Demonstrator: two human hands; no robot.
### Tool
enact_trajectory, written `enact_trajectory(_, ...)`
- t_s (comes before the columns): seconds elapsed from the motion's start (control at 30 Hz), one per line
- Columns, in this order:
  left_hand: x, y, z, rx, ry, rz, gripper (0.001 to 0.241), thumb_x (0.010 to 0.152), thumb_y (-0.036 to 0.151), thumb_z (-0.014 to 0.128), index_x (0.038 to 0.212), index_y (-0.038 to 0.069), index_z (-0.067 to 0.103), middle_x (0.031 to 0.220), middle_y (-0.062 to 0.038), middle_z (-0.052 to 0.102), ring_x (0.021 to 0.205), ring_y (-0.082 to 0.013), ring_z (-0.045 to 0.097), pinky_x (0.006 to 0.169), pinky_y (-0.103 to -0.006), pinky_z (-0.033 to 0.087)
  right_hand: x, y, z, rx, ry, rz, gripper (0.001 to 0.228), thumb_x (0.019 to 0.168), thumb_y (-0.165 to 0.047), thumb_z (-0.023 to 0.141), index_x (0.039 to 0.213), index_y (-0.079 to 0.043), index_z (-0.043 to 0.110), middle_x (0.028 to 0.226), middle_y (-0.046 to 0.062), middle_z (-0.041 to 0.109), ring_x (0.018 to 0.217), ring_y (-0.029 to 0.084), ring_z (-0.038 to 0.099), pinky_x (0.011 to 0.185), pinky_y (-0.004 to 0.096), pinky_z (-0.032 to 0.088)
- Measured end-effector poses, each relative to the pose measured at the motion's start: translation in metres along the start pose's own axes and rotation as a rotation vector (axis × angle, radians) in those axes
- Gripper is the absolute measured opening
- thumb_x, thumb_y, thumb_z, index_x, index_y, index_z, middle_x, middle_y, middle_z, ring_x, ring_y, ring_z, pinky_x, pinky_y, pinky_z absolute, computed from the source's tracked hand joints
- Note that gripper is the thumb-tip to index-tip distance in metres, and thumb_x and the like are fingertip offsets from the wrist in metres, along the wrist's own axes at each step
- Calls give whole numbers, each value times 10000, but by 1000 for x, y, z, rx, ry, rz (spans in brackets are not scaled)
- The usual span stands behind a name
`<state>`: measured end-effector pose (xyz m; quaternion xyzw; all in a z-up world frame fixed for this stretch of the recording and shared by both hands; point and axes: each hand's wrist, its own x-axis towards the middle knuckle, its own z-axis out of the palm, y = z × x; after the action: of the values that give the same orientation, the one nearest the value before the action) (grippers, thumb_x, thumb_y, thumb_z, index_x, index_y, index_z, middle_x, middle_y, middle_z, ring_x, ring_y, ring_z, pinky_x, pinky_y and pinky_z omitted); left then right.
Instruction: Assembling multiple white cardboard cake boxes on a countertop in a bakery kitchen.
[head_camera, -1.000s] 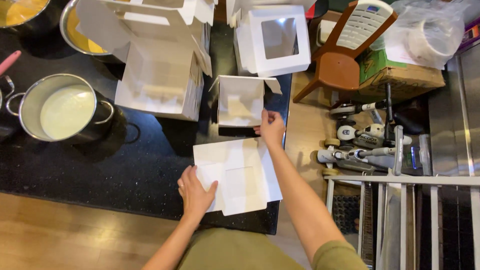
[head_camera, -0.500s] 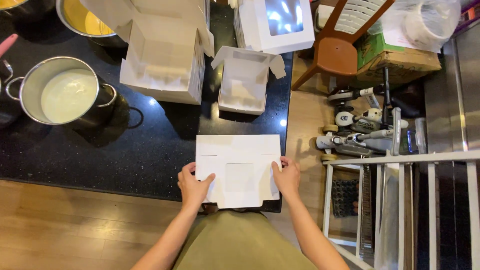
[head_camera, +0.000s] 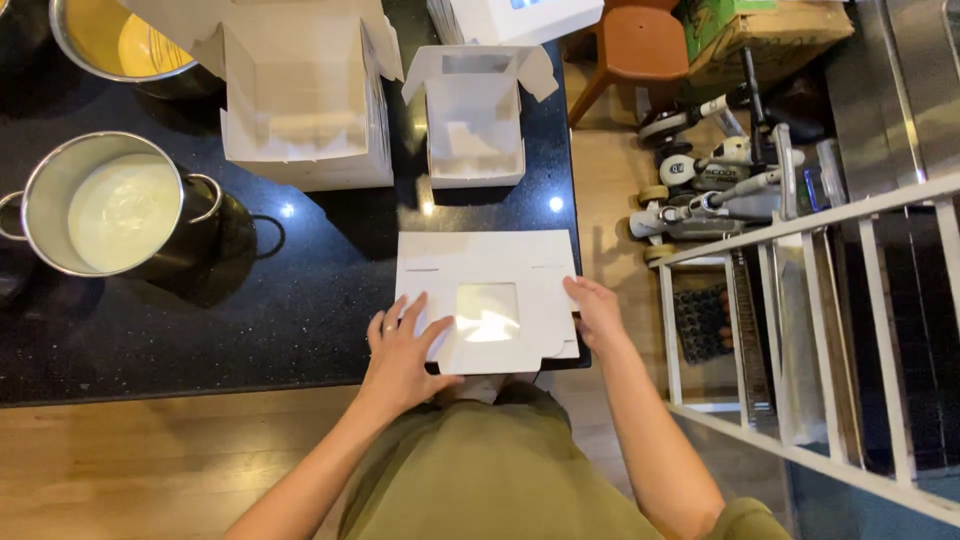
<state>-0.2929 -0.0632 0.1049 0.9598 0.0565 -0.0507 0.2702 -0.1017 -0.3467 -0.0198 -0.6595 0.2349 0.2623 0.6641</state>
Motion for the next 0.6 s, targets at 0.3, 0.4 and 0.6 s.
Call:
enact_trajectory(0.3, 26, -3, -49, -59, 281, 545, 405, 761, 201, 761, 1166, 192, 749, 1050, -7, 769, 969, -232, 695, 889, -422, 499, 23, 27, -27, 22, -254, -93, 204, 965, -193, 676, 1105, -73, 763, 830, 25, 725, 610, 104, 604, 464, 252, 427)
enact_trajectory(0.4, 51, 10, -90, 171, 501, 478, 273, 943, 115, 723, 1208, 167, 764, 901, -44, 748, 691, -237, 657, 654, -399, 496, 0, 23, -21, -139, -284, 7, 181, 988, -231, 667, 1060, -72, 713, 837, 9, 719, 636, 93, 634, 522, 257, 509)
enact_trajectory(0.6, 104, -14, -101, 64, 540, 251, 229, 910, 119, 697, 1136, 132, 731, 898, -105, 712, 858, -349, 688, 718, -458, 527, -8, 45, -47, -348, -533, -29, 197, 962, -255, 667, 974, -65, 716, 797, 3, 725, 603, 109, 645, 523, 281, 562)
